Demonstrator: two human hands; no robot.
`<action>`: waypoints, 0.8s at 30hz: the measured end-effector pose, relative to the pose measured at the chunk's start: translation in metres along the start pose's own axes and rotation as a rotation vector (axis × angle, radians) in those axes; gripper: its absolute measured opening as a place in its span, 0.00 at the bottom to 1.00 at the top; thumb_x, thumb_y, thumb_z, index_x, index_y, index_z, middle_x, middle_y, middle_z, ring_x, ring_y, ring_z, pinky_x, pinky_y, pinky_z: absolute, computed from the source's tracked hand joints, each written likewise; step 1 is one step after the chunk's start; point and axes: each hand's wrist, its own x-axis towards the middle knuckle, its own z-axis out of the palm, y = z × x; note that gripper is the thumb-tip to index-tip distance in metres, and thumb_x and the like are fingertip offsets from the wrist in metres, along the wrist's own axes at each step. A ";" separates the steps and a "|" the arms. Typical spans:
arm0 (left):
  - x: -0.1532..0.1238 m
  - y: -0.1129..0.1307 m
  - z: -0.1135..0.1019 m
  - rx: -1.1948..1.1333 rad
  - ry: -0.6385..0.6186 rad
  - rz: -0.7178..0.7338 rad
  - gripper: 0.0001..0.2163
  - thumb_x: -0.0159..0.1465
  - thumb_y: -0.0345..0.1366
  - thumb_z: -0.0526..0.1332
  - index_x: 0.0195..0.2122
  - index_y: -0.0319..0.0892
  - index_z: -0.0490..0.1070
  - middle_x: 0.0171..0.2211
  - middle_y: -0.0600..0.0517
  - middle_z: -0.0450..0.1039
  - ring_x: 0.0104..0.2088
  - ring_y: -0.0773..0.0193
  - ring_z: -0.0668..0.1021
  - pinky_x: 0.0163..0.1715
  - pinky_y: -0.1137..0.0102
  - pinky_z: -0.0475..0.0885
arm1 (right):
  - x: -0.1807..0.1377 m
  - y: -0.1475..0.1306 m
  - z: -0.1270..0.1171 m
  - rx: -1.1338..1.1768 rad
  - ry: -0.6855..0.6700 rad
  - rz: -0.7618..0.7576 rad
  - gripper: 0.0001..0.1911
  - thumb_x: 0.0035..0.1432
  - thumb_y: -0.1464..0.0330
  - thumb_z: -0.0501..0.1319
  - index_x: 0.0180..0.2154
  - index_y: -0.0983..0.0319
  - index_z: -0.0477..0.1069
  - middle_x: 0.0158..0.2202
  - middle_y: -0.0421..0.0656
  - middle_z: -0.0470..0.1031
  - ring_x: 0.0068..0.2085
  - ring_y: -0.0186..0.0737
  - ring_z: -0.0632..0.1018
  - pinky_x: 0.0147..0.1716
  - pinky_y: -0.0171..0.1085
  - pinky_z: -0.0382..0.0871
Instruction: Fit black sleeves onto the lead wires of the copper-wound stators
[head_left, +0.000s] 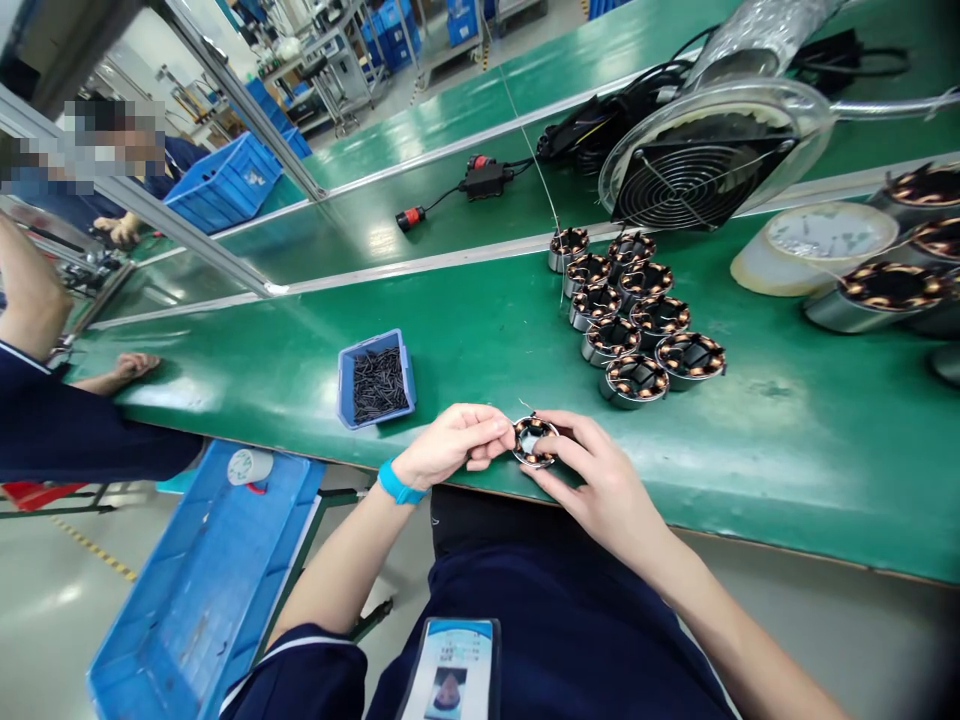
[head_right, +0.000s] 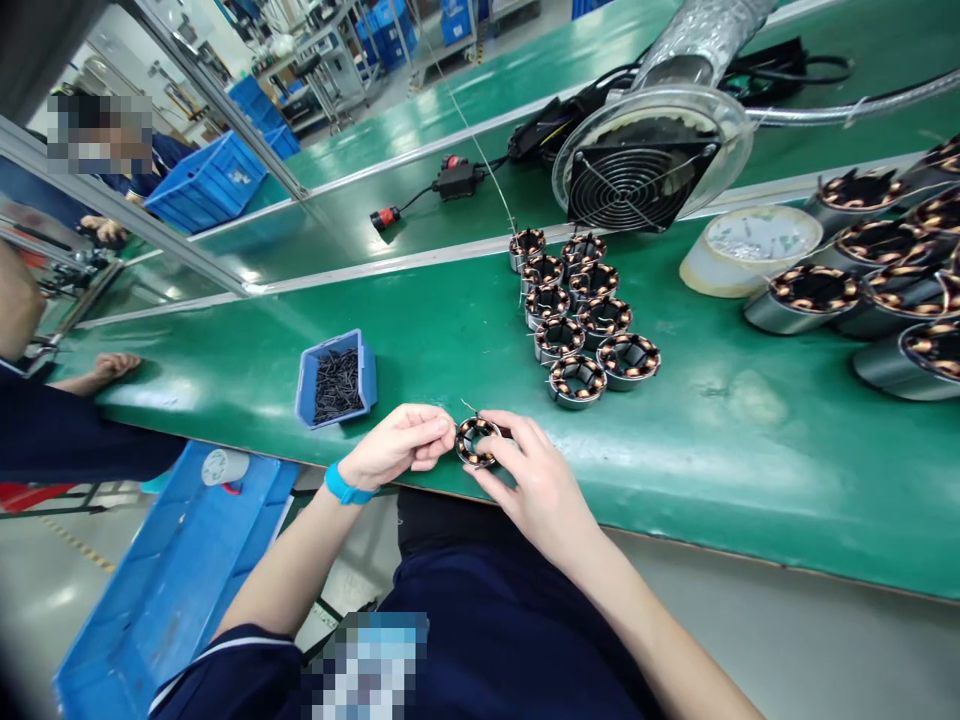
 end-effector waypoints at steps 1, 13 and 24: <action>0.001 -0.002 -0.001 0.000 0.015 0.010 0.20 0.63 0.51 0.68 0.31 0.36 0.73 0.21 0.57 0.61 0.19 0.76 0.58 0.18 0.77 0.55 | 0.000 0.000 0.000 -0.003 0.002 -0.003 0.03 0.68 0.68 0.63 0.43 0.60 0.71 0.55 0.52 0.71 0.54 0.51 0.76 0.51 0.51 0.75; -0.005 -0.022 0.020 0.700 0.215 0.405 0.27 0.57 0.36 0.74 0.58 0.46 0.72 0.54 0.46 0.71 0.49 0.57 0.75 0.47 0.65 0.74 | -0.004 -0.008 -0.002 0.077 0.097 0.103 0.29 0.66 0.67 0.63 0.65 0.57 0.60 0.69 0.52 0.59 0.67 0.52 0.66 0.63 0.54 0.69; 0.131 0.037 -0.011 0.750 0.919 0.450 0.19 0.52 0.34 0.75 0.46 0.39 0.79 0.43 0.46 0.78 0.44 0.56 0.79 0.49 0.64 0.73 | -0.008 0.000 0.002 -0.013 0.320 0.062 0.12 0.67 0.69 0.61 0.52 0.57 0.72 0.55 0.51 0.72 0.55 0.48 0.76 0.53 0.51 0.75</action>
